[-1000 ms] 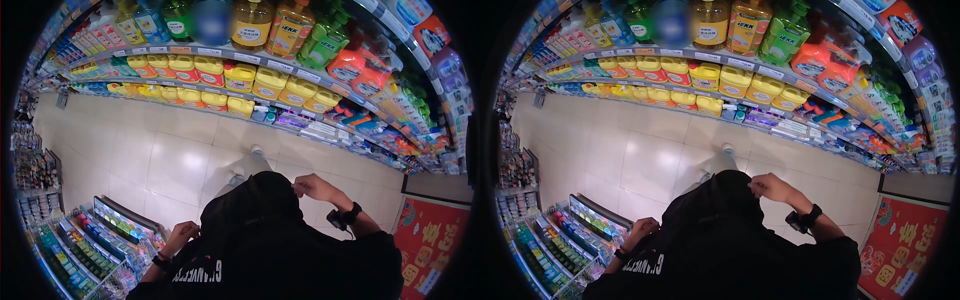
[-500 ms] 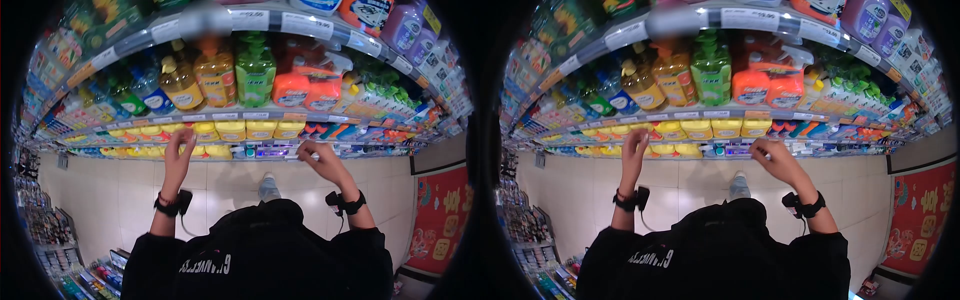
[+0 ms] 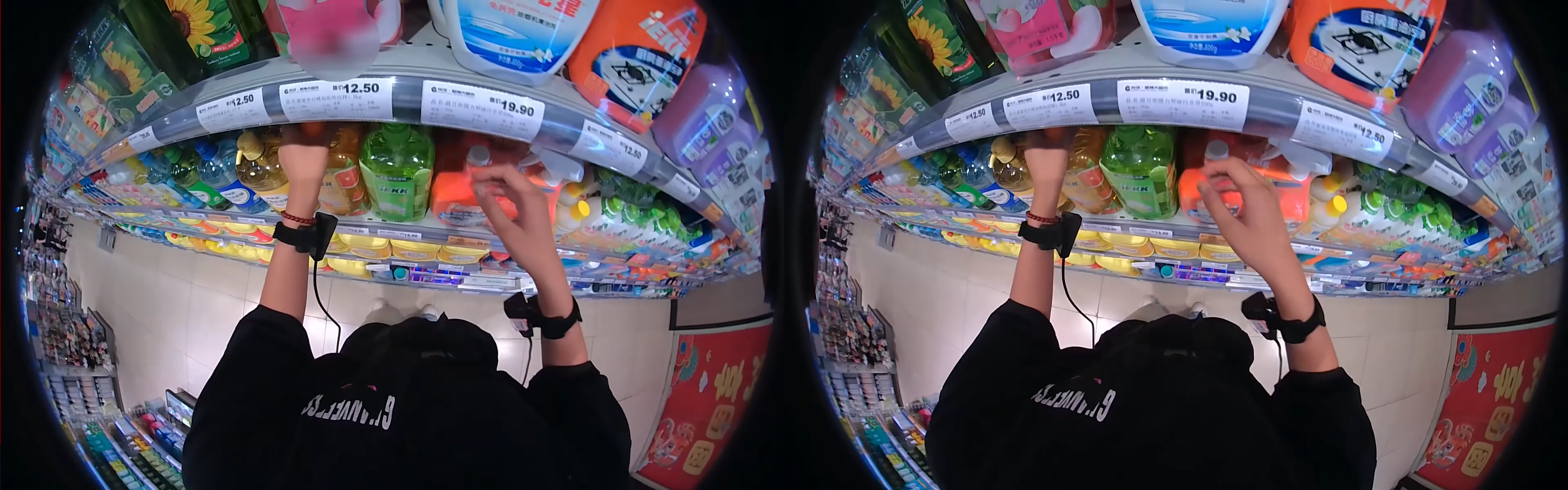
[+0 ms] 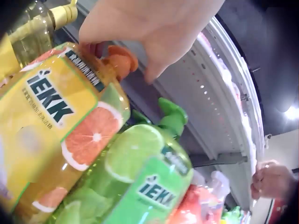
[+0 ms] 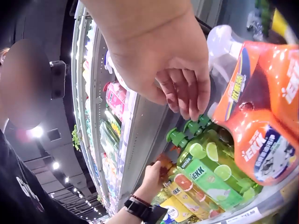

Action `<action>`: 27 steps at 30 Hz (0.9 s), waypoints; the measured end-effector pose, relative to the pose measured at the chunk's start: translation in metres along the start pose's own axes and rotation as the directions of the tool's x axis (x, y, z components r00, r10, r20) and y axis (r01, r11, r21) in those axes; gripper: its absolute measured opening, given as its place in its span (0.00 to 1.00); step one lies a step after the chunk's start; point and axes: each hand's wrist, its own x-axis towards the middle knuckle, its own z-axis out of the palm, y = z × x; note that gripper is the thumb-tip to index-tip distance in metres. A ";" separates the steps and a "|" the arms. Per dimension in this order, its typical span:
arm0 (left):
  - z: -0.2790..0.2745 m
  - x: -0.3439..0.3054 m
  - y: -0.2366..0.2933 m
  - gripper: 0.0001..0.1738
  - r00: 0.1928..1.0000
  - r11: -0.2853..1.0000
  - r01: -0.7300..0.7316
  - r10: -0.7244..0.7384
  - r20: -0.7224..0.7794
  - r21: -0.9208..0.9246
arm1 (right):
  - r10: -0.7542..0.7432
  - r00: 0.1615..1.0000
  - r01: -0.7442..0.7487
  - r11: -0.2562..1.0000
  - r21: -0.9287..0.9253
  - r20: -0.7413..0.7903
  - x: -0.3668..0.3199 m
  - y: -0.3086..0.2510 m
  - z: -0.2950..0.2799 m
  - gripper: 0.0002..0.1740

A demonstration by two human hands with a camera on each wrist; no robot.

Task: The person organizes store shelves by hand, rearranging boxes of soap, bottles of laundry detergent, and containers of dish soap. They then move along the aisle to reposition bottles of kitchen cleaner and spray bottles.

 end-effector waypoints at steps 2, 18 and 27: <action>-0.004 0.006 -0.004 0.37 0.993 0.993 0.007 -0.021 0.115 0.117 | -0.011 1.000 0.010 0.997 -0.078 -0.015 0.017 0.005 0.014 0.16; -0.006 0.013 0.009 0.23 0.977 0.972 -0.108 0.065 0.202 0.209 | -0.042 0.994 0.018 0.975 -0.222 -0.104 0.093 0.046 0.126 0.31; -0.008 -0.001 0.005 0.21 0.987 0.985 -0.158 0.156 -0.027 -0.075 | -0.067 0.987 0.020 0.952 -0.304 -0.144 0.094 0.047 0.126 0.30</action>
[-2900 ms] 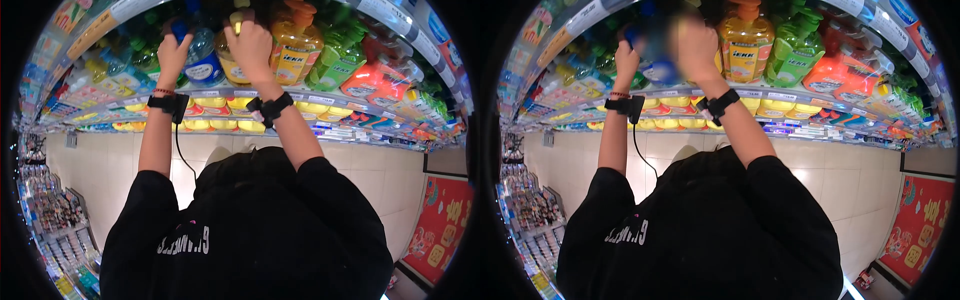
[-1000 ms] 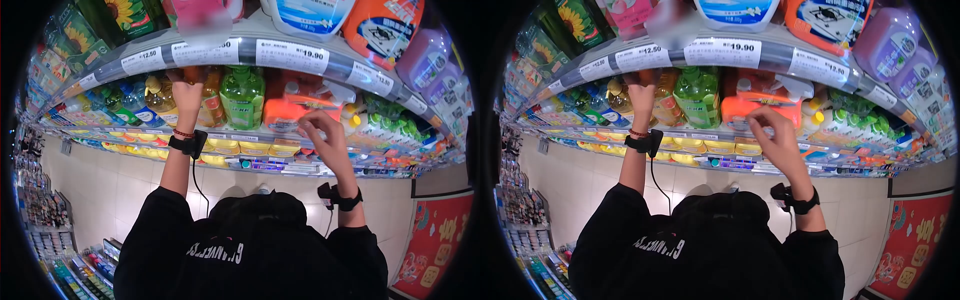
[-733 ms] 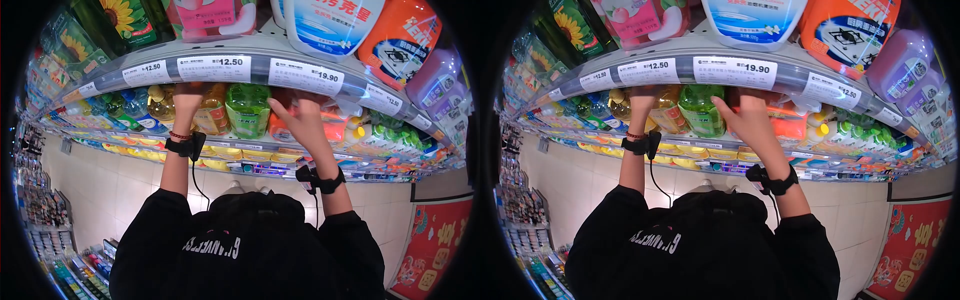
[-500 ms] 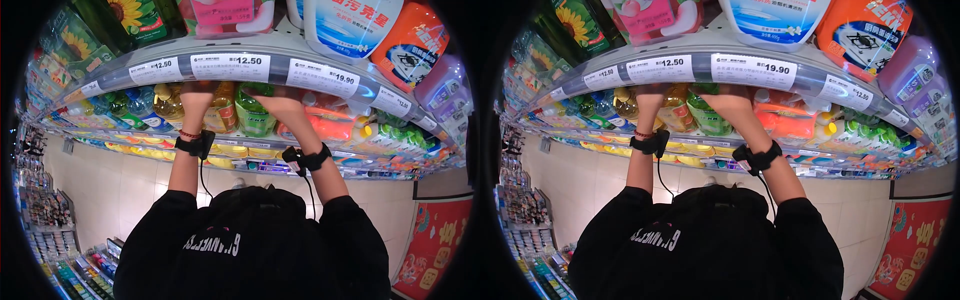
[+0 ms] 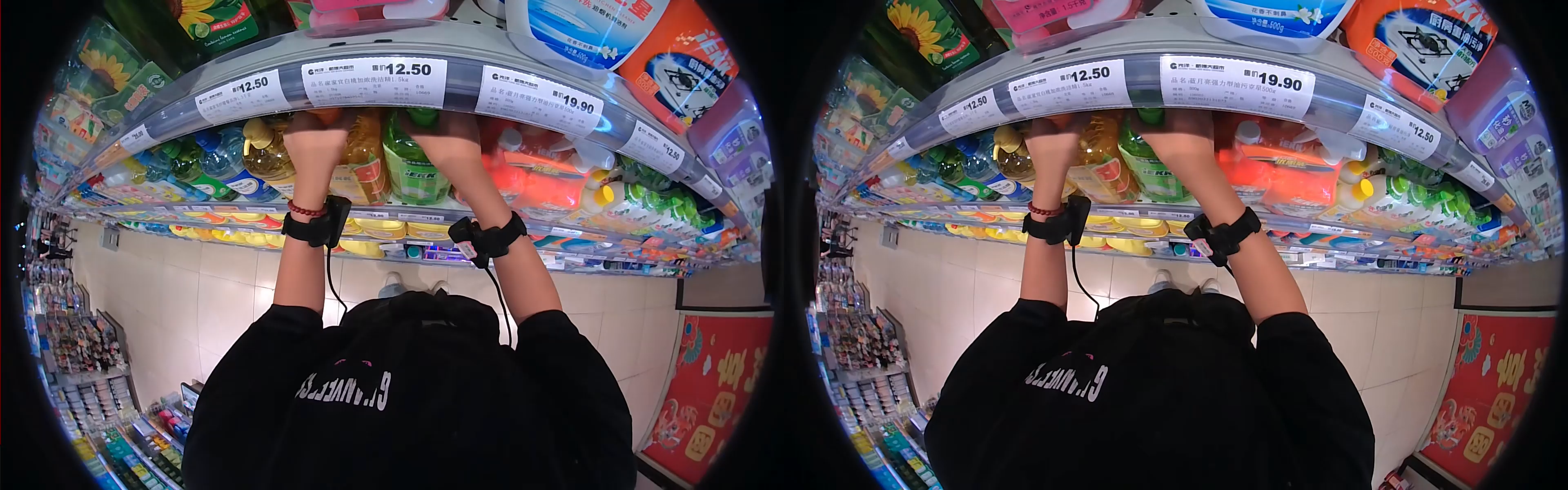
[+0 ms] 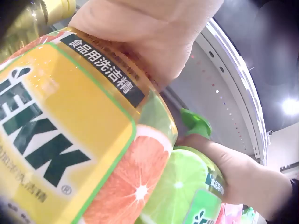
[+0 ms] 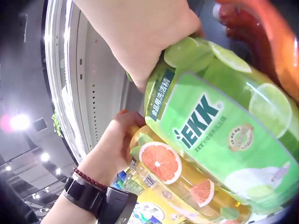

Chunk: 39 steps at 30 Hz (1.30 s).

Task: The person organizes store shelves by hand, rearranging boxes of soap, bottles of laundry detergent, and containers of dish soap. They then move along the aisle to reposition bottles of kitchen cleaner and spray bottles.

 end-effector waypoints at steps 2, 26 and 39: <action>-0.005 0.001 0.011 0.21 1.000 1.000 0.013 -0.013 0.026 0.004 | -0.005 1.000 0.005 1.000 0.007 0.008 0.001 0.002 0.001 0.29; -0.005 -0.015 0.018 0.20 0.998 0.992 0.043 -0.037 -0.053 0.119 | 0.004 0.993 0.013 0.990 -0.140 0.114 -0.016 0.000 -0.009 0.44; -0.011 -0.013 0.015 0.23 0.997 0.985 -0.002 -0.011 0.072 0.174 | 0.161 0.948 -0.302 0.723 0.621 0.274 -0.122 -0.013 -0.076 0.23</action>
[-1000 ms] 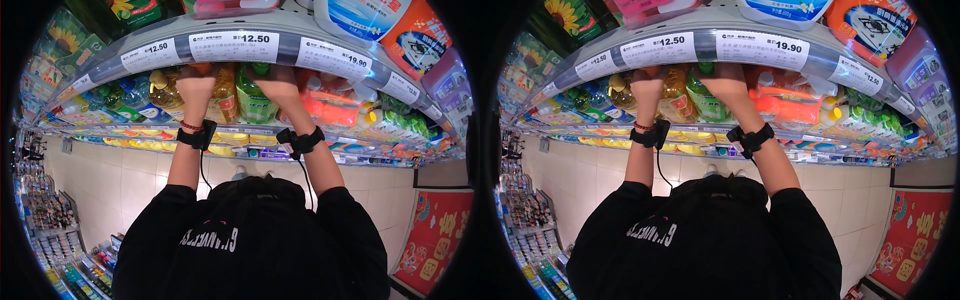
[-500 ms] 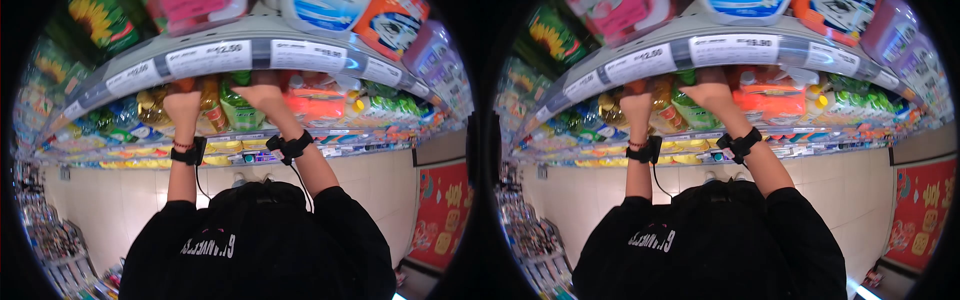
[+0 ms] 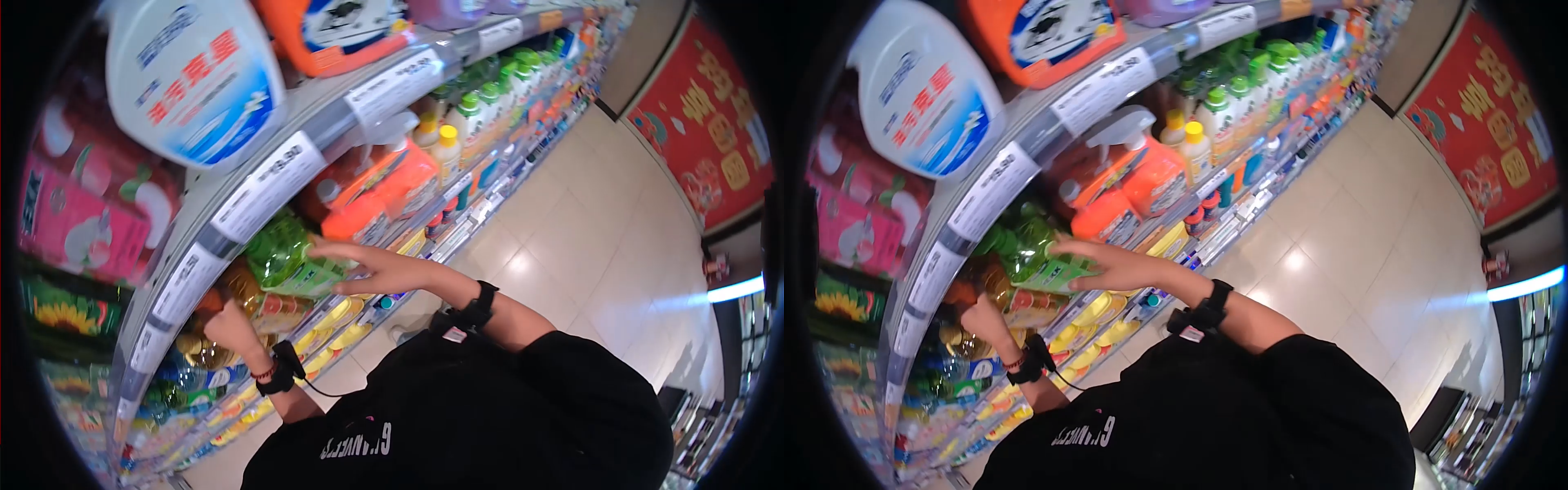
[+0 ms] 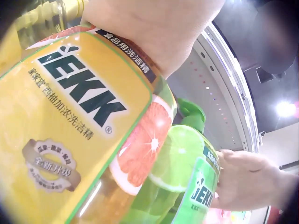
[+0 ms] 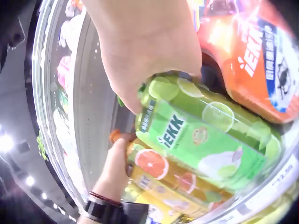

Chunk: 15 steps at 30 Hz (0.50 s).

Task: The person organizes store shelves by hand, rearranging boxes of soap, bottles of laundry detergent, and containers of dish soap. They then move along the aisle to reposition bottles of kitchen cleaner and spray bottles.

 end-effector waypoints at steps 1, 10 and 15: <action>0.001 0.001 -0.006 0.23 1.000 0.999 -0.012 0.012 -0.001 0.029 | 0.149 0.986 -0.157 0.981 0.117 0.071 -0.009 0.002 -0.011 0.20; 0.007 -0.055 0.020 0.22 0.925 0.968 -0.151 0.066 -0.374 -0.201 | 0.300 0.939 -0.221 0.901 0.374 -0.168 -0.103 0.030 -0.086 0.11; 0.037 -0.115 0.084 0.18 0.965 0.862 -0.069 -0.069 -0.251 -0.502 | 0.376 0.785 -0.214 0.911 0.353 -0.493 -0.194 0.006 -0.166 0.12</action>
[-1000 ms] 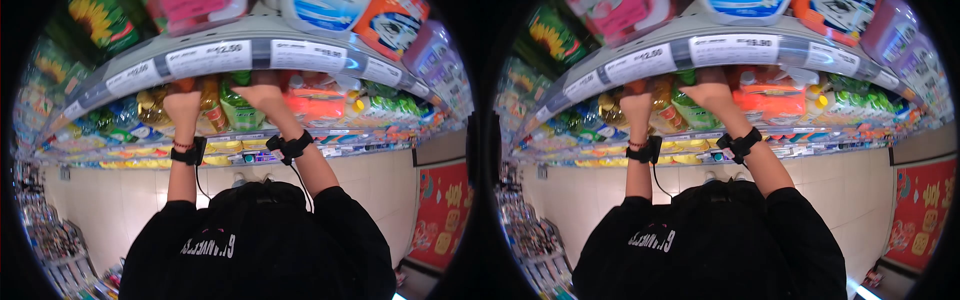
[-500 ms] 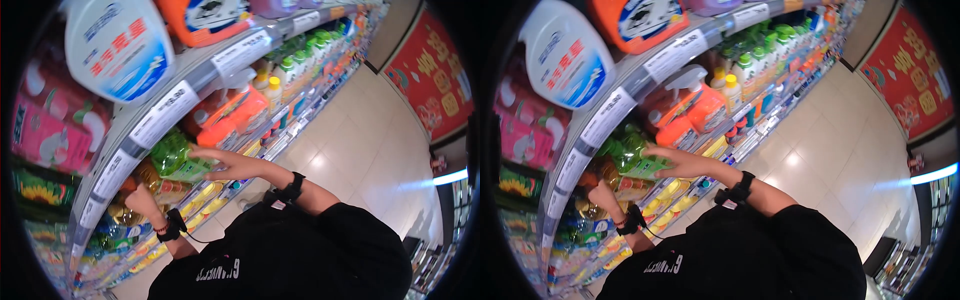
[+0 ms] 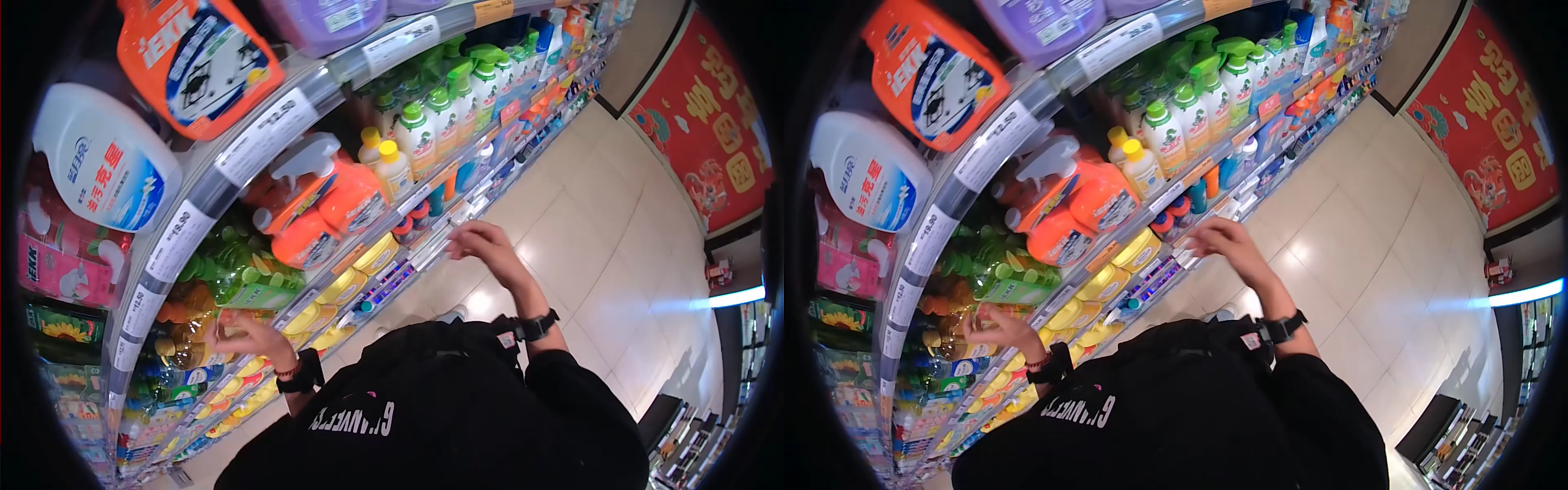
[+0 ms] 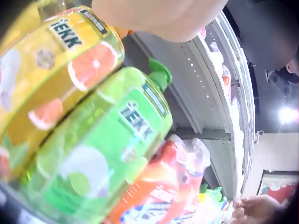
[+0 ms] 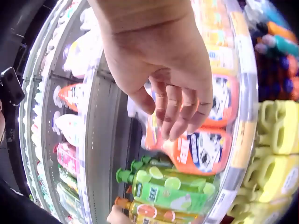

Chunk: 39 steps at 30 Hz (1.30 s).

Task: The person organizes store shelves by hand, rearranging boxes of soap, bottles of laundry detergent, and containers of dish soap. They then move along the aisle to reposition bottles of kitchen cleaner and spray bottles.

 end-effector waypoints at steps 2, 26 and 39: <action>0.030 -0.016 0.021 0.16 0.969 0.957 -0.231 0.211 0.127 0.175 | 0.017 0.989 -0.018 1.000 -0.003 -0.150 -0.024 -0.004 -0.044 0.12; 0.338 -0.131 0.162 0.30 0.606 0.858 -0.483 0.186 0.773 0.173 | 0.052 0.722 0.029 0.994 0.106 -0.689 -0.120 -0.033 -0.272 0.11; 0.367 -0.138 0.183 0.32 0.691 0.673 -0.555 0.044 0.722 0.490 | -0.011 0.949 -0.029 0.992 -0.121 -0.315 0.070 -0.113 -0.374 0.11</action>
